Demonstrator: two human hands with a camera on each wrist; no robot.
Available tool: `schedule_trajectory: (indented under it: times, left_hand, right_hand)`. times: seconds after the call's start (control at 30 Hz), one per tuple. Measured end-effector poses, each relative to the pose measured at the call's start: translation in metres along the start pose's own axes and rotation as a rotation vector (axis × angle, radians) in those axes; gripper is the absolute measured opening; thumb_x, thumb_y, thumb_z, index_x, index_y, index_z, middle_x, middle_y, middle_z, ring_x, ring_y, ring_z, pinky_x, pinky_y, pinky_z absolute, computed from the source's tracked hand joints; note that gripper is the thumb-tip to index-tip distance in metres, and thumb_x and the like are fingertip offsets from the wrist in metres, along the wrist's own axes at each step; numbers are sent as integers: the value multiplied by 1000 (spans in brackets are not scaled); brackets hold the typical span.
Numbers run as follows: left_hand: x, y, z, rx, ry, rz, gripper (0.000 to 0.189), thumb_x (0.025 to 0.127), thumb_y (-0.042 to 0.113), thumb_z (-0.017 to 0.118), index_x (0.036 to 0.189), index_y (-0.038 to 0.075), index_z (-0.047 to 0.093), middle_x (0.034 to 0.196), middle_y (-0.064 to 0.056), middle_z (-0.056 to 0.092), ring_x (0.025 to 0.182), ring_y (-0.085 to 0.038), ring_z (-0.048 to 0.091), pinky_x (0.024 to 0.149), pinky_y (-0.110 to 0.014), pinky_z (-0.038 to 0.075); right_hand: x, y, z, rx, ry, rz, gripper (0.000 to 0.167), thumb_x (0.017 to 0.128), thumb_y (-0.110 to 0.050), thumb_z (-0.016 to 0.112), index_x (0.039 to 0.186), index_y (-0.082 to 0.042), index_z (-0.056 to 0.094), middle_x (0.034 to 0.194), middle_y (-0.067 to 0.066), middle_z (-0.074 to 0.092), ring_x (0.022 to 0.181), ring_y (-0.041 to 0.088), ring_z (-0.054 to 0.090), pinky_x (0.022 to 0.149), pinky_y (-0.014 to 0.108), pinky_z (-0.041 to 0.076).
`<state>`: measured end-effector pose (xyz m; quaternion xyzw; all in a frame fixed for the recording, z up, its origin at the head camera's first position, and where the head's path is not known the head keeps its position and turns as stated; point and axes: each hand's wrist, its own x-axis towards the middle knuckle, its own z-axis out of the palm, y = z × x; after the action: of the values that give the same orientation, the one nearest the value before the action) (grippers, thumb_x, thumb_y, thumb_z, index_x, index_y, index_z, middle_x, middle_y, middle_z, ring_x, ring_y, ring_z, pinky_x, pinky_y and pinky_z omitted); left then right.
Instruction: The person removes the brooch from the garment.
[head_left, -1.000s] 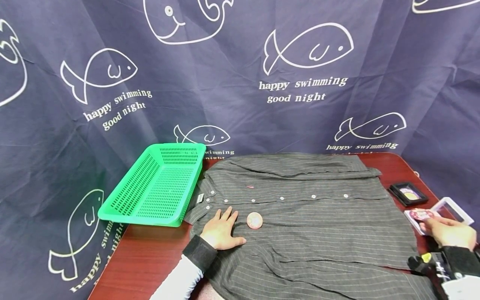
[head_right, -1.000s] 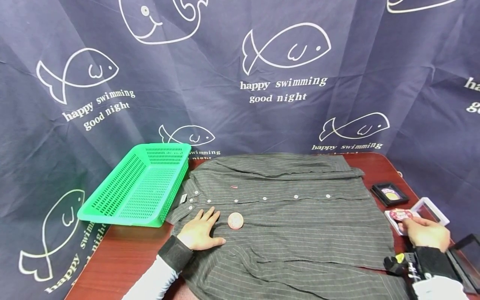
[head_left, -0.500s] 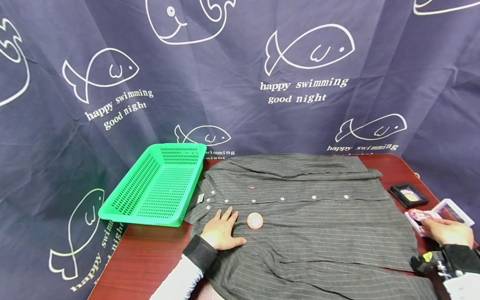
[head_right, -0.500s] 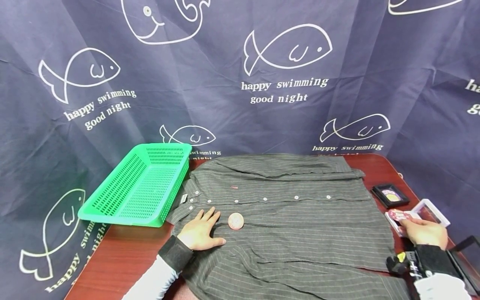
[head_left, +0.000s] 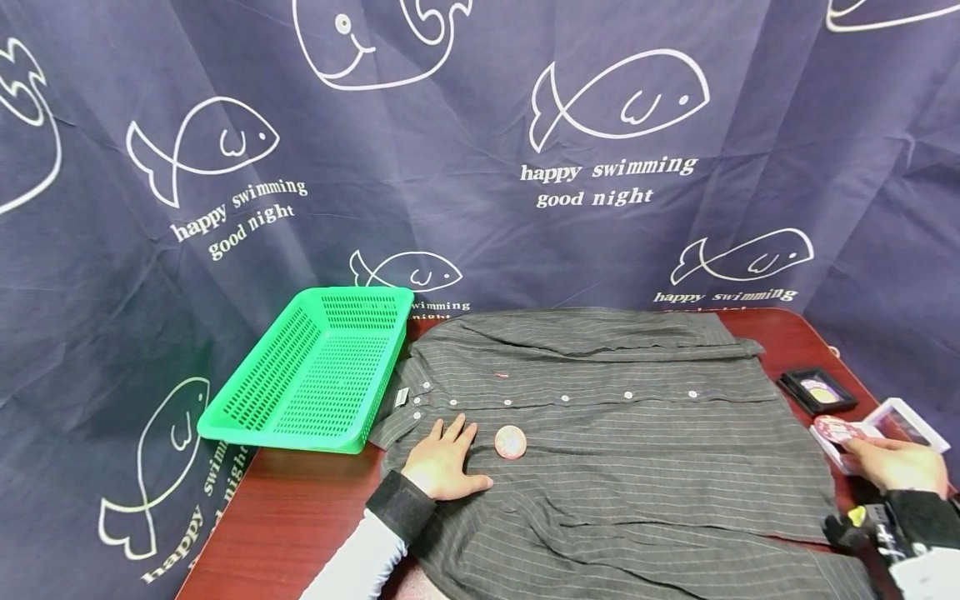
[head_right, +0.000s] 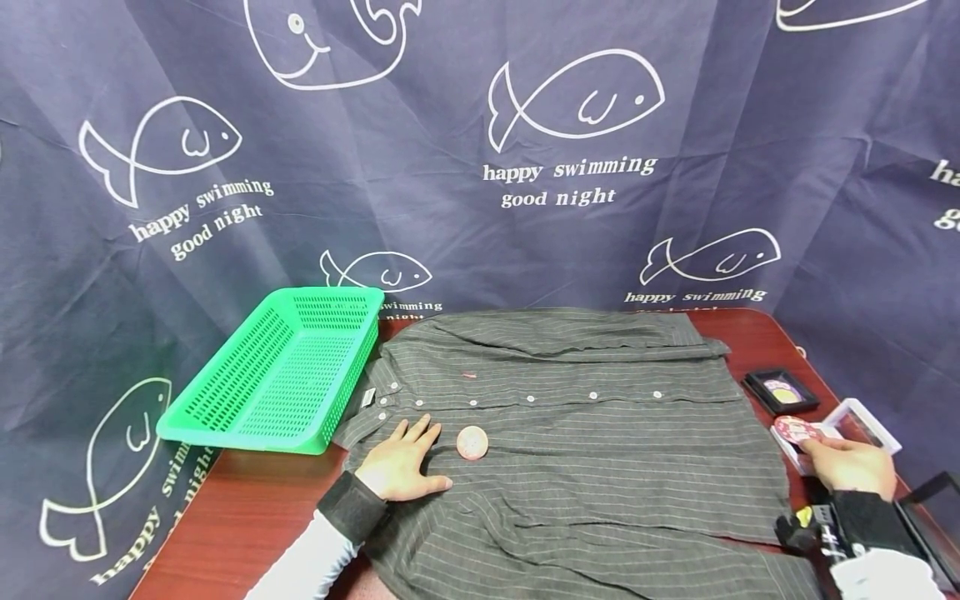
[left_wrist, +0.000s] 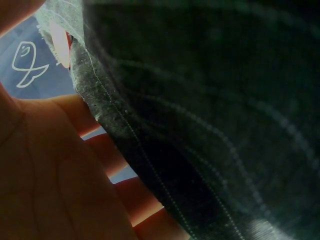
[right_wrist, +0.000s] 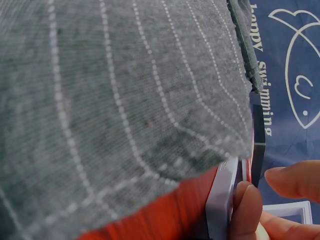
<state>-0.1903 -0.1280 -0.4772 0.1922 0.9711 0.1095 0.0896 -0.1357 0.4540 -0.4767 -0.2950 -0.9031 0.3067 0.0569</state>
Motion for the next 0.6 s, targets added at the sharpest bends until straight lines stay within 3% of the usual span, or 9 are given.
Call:
schedule_trajectory:
  times: [0.07, 0.13, 0.2, 0.23, 0.33, 0.37, 0.47, 0.53, 0.6]
  left_hand:
    - [0, 0, 0, -1, 1, 0, 88, 77, 59, 69, 146, 10, 46, 155, -16, 39, 138, -51, 36, 104, -61, 41]
    - [0, 0, 0, 0, 3, 0, 88, 77, 60, 69, 146, 10, 46, 155, -15, 39, 138, -51, 36, 103, -61, 41]
    - [0, 0, 1, 1, 4, -1, 88, 77, 59, 69, 146, 10, 46, 155, -15, 39, 138, -50, 36, 103, -60, 41]
    - [0, 0, 0, 0, 2, -2, 88, 77, 59, 69, 146, 10, 46, 155, -15, 39, 138, -50, 36, 104, -60, 41]
    - [0, 1, -1, 1, -2, -3, 88, 76, 58, 69, 145, 9, 47, 155, -15, 39, 138, -51, 36, 103, -61, 41]
    - [0, 1, -1, 1, -5, -4, 87, 76, 58, 69, 145, 9, 47, 155, -15, 39, 138, -51, 36, 103, -61, 41]
    - [0, 2, -1, 2, -10, -6, 87, 77, 58, 69, 145, 9, 46, 155, -15, 39, 139, -50, 36, 103, -61, 41]
    - [0, 2, -1, 3, -11, -6, 87, 77, 58, 69, 146, 9, 46, 155, -15, 39, 139, -50, 36, 103, -60, 41]
    - [0, 1, -1, 1, -11, -6, 88, 77, 58, 69, 146, 9, 46, 155, -15, 38, 139, -50, 35, 103, -60, 41]
  right_hand:
    - [-1, 0, 1, -31, 25, -47, 42, 90, -27, 57, 104, 12, 65, 106, 35, 61, 53, 2, 52, 61, 28, 41]
    - [-2, 0, 1, -52, 47, -74, 40, 90, -25, 56, 102, 12, 66, 109, 36, 59, 57, 11, 56, 63, 31, 41]
    - [-3, -1, -1, -59, 60, -83, 39, 90, -24, 55, 102, 12, 66, 106, 36, 60, 59, 16, 58, 64, 33, 40]
    - [-4, -1, -1, -45, 61, -79, 40, 90, -24, 55, 103, 12, 65, 96, 32, 67, 59, 17, 58, 63, 33, 40]
    - [-5, -4, -5, -9, 64, -57, 42, 90, -26, 55, 105, 13, 62, 62, 10, 70, 52, -4, 42, 56, 24, 36]
    - [-6, -5, -7, 3, 70, -59, 43, 90, -26, 56, 106, 14, 61, 59, 7, 69, 52, -8, 38, 54, 23, 36]
    - [-6, -10, -12, 55, 84, -73, 45, 89, -25, 57, 106, 16, 59, 48, -16, 58, 51, -13, 35, 51, 19, 36]
    - [-5, -13, -16, 101, 93, -111, 32, 89, -24, 56, 85, 4, 72, 47, -28, 52, 52, -16, 35, 50, 16, 35]
    - [-2, -15, -19, 191, 91, -151, 29, 89, -21, 55, 64, -25, 69, 49, -40, 41, 52, -18, 37, 50, 12, 36]
